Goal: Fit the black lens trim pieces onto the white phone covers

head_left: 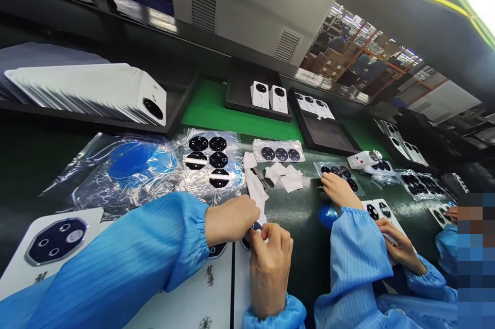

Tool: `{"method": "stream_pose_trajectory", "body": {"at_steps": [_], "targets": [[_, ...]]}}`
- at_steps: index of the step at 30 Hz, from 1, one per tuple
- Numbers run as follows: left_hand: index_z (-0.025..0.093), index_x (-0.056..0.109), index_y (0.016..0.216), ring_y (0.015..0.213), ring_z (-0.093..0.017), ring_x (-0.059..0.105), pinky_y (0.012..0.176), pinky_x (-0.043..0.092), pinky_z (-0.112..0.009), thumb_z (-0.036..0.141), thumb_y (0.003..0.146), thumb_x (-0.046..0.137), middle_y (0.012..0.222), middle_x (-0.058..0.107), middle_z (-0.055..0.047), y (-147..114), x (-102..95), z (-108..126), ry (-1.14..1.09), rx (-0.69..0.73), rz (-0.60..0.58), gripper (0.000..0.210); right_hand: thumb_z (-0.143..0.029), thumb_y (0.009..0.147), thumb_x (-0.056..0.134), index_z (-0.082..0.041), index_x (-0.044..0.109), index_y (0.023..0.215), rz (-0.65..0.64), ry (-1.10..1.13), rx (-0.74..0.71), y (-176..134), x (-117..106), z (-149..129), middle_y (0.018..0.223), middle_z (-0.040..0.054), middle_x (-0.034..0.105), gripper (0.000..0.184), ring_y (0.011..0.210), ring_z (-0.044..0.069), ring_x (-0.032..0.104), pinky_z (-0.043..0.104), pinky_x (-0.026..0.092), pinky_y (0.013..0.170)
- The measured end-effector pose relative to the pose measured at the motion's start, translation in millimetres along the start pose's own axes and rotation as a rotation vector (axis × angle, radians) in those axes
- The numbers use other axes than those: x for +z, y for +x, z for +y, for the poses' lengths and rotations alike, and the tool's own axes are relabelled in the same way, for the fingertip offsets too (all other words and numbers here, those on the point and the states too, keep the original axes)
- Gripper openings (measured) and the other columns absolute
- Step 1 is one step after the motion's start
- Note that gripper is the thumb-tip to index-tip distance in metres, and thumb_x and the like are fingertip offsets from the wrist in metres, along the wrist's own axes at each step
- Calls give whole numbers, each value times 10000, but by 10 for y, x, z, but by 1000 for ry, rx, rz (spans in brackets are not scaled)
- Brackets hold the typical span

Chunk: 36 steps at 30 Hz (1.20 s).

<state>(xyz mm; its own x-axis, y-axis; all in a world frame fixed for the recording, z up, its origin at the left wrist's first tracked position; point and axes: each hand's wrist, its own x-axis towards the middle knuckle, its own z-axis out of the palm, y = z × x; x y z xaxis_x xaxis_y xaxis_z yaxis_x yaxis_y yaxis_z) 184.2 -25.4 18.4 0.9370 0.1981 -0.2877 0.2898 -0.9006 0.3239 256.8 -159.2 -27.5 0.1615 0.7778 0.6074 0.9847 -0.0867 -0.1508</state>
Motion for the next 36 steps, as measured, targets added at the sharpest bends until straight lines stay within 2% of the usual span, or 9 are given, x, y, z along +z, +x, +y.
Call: {"method": "stream_pose_trajectory", "body": {"at_steps": [6,11,15,22,27,32,36], "targets": [[95,657,873,899,-273,647,709,487,-305,17,843,521,912,693,-132,-5,-1,-1,-4,3,-18,159,-149,941,470,-214,621,804,-88,95,75,-6,-43,85,817,30,431,215,772,186,410,288,358,643],[84,663,888,921,-279,646,730,495,-316,25,844,535,933,693,-139,6,-20,5,-5,1,-25,148,-101,977,342,-189,602,764,-60,13,3,21,-23,33,778,35,445,347,740,178,393,292,318,621],[84,668,896,924,-279,648,717,492,-309,28,847,541,938,697,-139,4,-26,1,-3,2,-23,147,-154,971,403,-211,612,786,-95,47,39,22,-38,51,807,34,444,285,761,186,406,296,332,641],[84,678,880,908,-275,659,694,478,-293,20,841,555,914,705,-143,-2,-28,9,1,6,-11,144,-63,951,358,-184,606,741,-59,-23,-9,17,-11,14,768,42,465,348,744,181,393,299,307,623],[83,679,906,920,-271,660,697,476,-290,34,854,552,938,708,-146,-14,-42,17,3,7,-15,146,-92,947,378,-201,601,716,20,-5,42,38,-9,-3,753,39,460,339,728,185,392,305,304,618],[80,680,913,931,-276,661,700,476,-292,39,852,555,940,707,-150,-11,-59,15,5,-3,-22,146,-79,962,351,-185,594,718,-39,-43,-31,27,15,-5,747,39,473,360,724,175,390,292,306,620],[81,683,914,926,-280,665,684,479,-293,34,854,542,940,708,-153,-8,-62,13,1,-10,-26,160,-122,982,330,-190,584,694,42,-24,24,20,54,-17,753,39,463,390,745,181,402,303,294,634]]}}
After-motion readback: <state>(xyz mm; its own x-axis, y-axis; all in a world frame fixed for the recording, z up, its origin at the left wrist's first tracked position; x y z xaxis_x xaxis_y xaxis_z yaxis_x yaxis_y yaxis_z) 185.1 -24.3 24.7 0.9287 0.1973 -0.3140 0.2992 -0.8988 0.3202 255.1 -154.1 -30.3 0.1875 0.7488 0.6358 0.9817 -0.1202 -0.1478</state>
